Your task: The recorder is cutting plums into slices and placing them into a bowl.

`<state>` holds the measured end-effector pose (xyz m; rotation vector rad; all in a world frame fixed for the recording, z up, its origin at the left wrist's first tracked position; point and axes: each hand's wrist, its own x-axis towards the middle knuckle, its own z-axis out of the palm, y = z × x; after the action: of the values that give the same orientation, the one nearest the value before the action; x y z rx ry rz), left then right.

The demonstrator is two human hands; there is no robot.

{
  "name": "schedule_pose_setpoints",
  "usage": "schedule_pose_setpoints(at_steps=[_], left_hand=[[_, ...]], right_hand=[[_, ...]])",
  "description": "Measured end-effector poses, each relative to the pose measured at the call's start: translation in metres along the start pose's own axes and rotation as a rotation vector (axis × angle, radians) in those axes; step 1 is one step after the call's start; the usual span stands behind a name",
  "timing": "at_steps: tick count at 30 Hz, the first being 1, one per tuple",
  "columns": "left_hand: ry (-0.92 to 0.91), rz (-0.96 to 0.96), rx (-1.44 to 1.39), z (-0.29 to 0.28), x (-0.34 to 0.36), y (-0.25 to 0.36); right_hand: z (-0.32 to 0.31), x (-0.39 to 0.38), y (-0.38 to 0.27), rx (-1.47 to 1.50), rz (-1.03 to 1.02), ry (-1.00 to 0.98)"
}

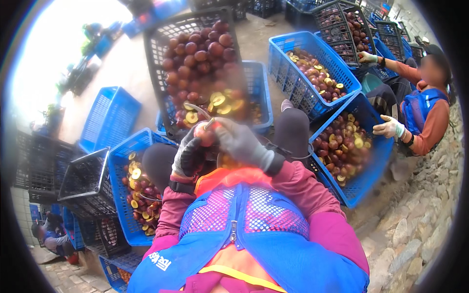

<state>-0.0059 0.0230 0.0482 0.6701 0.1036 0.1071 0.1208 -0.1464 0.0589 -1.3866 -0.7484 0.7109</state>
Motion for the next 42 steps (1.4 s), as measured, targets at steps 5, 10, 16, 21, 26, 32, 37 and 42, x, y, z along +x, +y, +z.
schedule_pose_setpoints(at_steps=[5, 10, 16, 21, 26, 32, 37, 42], left_hand=[[0.061, 0.054, 0.098, -0.001, -0.009, -0.014], [0.144, 0.107, 0.301, -0.011, -0.017, -0.027], [0.178, 0.033, 0.551, -0.011, -0.015, -0.025], [0.236, 0.083, 0.952, -0.017, -0.007, -0.030], [0.552, 0.508, 1.649, 0.008, -0.004, -0.010], [0.179, 0.246, 0.105, 0.018, -0.022, 0.032], [0.025, 0.137, -0.150, 0.025, -0.032, 0.020], [0.081, 0.052, -0.252, 0.002, -0.035, 0.015]], right_hand=[[0.010, -0.005, 0.031, -0.449, -0.460, 0.195], [0.014, -0.025, 0.014, -0.825, -0.127, 0.088], [0.017, -0.030, 0.049, -0.901, -0.108, 0.145], [0.014, -0.033, 0.052, -0.990, -0.089, 0.101], [-0.024, -0.033, 0.094, -1.122, -0.088, 0.103], [0.005, -0.022, 0.001, -0.373, -0.323, 0.121], [0.019, -0.037, -0.004, -0.516, -0.325, 0.013], [0.025, -0.043, -0.003, -0.672, -0.325, 0.025]])
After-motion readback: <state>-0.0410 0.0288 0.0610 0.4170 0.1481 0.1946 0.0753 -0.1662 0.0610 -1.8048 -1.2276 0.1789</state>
